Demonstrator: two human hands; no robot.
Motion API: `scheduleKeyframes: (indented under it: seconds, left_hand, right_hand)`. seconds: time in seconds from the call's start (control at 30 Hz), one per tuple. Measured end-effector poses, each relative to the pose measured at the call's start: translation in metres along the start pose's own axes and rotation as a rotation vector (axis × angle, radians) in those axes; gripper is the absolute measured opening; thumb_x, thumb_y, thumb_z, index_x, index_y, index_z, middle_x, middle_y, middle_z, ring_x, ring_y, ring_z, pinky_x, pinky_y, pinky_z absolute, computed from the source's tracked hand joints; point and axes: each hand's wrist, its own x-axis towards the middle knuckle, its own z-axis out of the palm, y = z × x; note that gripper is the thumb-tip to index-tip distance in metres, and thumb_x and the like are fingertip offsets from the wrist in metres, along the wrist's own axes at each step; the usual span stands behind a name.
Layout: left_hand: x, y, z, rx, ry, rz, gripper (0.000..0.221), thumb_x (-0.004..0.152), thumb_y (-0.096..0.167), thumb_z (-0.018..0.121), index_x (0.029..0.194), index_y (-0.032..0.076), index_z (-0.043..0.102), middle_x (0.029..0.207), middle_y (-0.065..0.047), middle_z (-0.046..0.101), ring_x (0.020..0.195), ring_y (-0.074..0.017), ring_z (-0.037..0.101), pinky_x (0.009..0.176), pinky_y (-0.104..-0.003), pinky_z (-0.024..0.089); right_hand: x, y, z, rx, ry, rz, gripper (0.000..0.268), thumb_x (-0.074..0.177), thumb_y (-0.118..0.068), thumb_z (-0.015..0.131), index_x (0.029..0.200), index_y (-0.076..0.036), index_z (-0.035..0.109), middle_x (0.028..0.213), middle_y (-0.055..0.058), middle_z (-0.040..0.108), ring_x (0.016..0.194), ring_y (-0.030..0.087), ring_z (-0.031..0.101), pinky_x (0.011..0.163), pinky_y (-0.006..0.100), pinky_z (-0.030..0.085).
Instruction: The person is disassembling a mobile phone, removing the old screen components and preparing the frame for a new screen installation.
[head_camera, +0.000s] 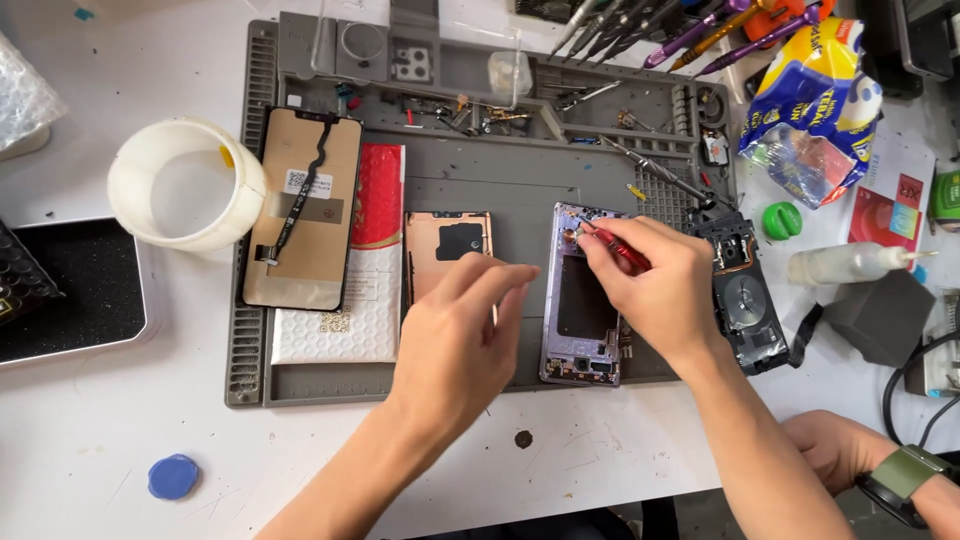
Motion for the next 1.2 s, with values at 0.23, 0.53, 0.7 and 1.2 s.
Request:
scheduleKeyframes:
  seconds: [0.23,0.53,0.7,1.2]
  left_hand:
    - [-0.004,0.001,-0.003,0.135,-0.011,0.038,0.021,0.091,-0.001,0.065,0.104,0.011,0.074,0.088,-0.002,0.067,0.044,-0.0191,0.061,0.042,-0.031,0.052]
    - [-0.005,-0.003,-0.001,0.177,-0.029,0.016,0.021,0.09,-0.001,0.064,0.104,0.012,0.074,0.084,-0.003,0.065,0.046,-0.0224,0.064,0.043,-0.033,0.053]
    - [-0.006,-0.006,0.002,0.181,-0.032,-0.004,0.021,0.091,0.0,0.064,0.104,0.013,0.074,0.084,-0.001,0.065,0.044,-0.0183,0.062,0.044,-0.03,0.053]
    - [-0.014,-0.002,0.027,0.27,-0.217,0.242,0.023,0.083,0.015,0.078,0.106,0.014,0.073,0.106,-0.006,0.065,0.067,-0.0285,0.072,0.049,-0.042,0.058]
  right_hand:
    - [0.002,-0.012,0.002,-0.011,-0.052,0.017,0.008,0.091,-0.005,0.081,0.097,-0.011,0.082,0.059,0.007,0.061,0.051,0.017,0.059,0.049,0.027,0.047]
    - [0.001,-0.005,0.005,0.068,-0.087,0.183,0.005,0.093,-0.006,0.079,0.097,-0.007,0.081,0.066,0.013,0.068,0.056,0.017,0.061,0.051,0.028,0.048]
    - [-0.001,0.005,0.006,0.095,-0.117,0.304,0.007,0.096,-0.013,0.077,0.098,-0.01,0.081,0.061,0.01,0.067,0.052,0.013,0.056,0.049,0.025,0.047]
    - [-0.014,0.02,0.021,-0.126,-0.036,0.04,0.007,0.101,-0.017,0.073,0.101,-0.01,0.073,0.054,0.008,0.058,0.051,0.026,0.06,0.051,0.034,0.049]
